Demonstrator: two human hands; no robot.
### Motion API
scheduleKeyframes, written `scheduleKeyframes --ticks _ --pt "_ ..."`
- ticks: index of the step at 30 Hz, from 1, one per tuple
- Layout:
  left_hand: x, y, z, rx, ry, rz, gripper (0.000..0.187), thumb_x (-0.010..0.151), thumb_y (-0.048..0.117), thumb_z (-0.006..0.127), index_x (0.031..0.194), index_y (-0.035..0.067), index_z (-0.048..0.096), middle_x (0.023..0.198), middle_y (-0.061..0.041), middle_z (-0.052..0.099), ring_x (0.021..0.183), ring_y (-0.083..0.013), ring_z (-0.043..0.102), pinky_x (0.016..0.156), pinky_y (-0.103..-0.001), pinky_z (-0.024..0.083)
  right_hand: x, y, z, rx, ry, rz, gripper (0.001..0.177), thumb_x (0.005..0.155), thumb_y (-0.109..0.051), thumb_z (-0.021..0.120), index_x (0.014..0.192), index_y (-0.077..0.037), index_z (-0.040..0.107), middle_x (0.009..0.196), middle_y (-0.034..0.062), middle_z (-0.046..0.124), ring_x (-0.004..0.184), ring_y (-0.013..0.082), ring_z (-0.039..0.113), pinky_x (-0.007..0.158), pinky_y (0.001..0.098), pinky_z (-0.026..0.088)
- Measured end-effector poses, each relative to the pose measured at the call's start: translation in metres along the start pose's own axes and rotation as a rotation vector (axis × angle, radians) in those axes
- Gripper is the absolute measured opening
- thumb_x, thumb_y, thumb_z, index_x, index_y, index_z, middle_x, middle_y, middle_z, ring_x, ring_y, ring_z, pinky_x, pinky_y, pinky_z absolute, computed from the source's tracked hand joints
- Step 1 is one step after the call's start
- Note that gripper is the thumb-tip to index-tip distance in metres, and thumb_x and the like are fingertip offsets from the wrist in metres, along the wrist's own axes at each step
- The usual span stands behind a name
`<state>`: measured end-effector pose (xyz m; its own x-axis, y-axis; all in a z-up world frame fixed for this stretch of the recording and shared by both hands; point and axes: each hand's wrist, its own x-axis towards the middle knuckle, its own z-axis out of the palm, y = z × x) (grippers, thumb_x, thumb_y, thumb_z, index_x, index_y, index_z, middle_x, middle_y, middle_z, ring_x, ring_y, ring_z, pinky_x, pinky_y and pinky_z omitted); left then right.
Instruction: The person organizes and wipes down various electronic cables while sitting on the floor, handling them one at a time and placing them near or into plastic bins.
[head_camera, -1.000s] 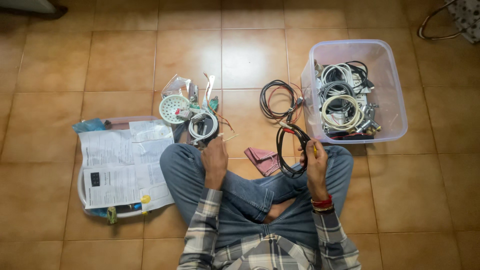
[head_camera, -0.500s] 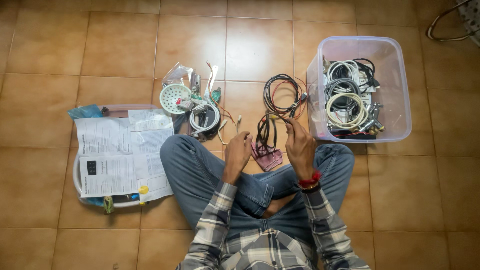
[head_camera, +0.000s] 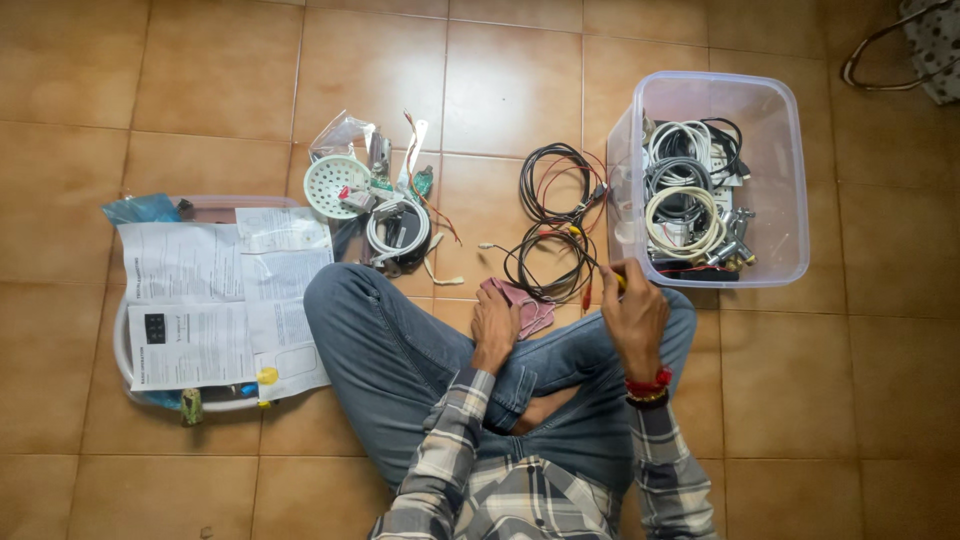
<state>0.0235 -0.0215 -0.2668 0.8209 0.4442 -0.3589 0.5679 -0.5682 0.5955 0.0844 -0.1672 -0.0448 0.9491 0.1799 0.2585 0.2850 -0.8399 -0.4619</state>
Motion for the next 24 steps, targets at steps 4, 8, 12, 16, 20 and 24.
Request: scheduleKeyframes --ticks 4,8,12,16,20,24 --pt "0.004 0.007 0.003 -0.054 0.107 0.007 0.075 0.075 0.035 0.085 0.124 -0.006 0.045 0.118 -0.026 0.052 0.108 -0.0429 0.060 0.087 -0.048 0.054 -0.003 -0.002 -0.029 0.024 0.089 -0.002 0.014 0.099 -0.017 0.073 0.099 -0.003 0.075 0.090 0.0142 0.075 0.075 0.0287 0.072 0.065 0.0379 0.053" --pt "0.016 -0.013 0.019 0.020 0.162 0.063 0.057 0.082 0.020 0.080 0.123 -0.003 0.049 0.120 -0.025 0.053 0.112 -0.0435 0.059 0.092 -0.049 0.052 -0.003 -0.008 -0.060 0.364 0.006 0.006 0.011 0.094 -0.010 0.077 0.101 -0.001 0.077 0.087 0.0087 0.076 0.071 0.0155 0.071 0.064 0.0281 0.054" --pt "0.013 -0.029 0.019 -0.170 0.188 0.129 0.052 0.082 0.015 0.077 0.120 -0.006 0.048 0.120 -0.031 0.050 0.109 -0.0494 0.057 0.093 -0.053 0.050 -0.017 -0.014 -0.083 0.778 0.045 0.123 0.012 0.100 -0.008 0.075 0.103 0.003 0.073 0.090 0.0068 0.071 0.079 0.0107 0.068 0.069 0.0240 0.053" --pt "0.021 -0.028 0.018 -0.233 0.164 0.110 0.059 0.078 0.014 0.077 0.123 -0.009 0.045 0.121 -0.035 0.049 0.107 -0.0529 0.056 0.094 -0.056 0.048 -0.021 -0.019 -0.103 0.945 0.023 0.173 0.013 0.099 -0.011 0.073 0.097 0.002 0.071 0.083 0.0077 0.071 0.074 0.0133 0.071 0.059 0.0247 0.055" --pt "0.026 -0.017 0.025 -0.282 0.208 0.075 0.055 0.086 0.017 0.072 0.129 -0.005 0.046 0.120 -0.033 0.052 0.106 -0.0509 0.059 0.092 -0.055 0.050 -0.026 -0.013 -0.106 0.971 0.042 0.095 0.019 0.105 -0.013 0.072 0.099 0.004 0.071 0.093 0.0094 0.068 0.081 0.0143 0.068 0.074 0.0272 0.057" --pt "0.032 -0.001 0.025 -0.148 0.291 0.079 0.039 0.095 0.025 0.069 0.118 -0.002 0.056 0.120 -0.032 0.055 0.104 -0.0499 0.061 0.087 -0.055 0.052 -0.035 0.008 -0.108 1.213 -0.005 0.186 0.025 0.107 -0.024 0.066 0.102 0.000 0.066 0.104 0.0088 0.069 0.098 0.0183 0.072 0.092 0.0324 0.059"
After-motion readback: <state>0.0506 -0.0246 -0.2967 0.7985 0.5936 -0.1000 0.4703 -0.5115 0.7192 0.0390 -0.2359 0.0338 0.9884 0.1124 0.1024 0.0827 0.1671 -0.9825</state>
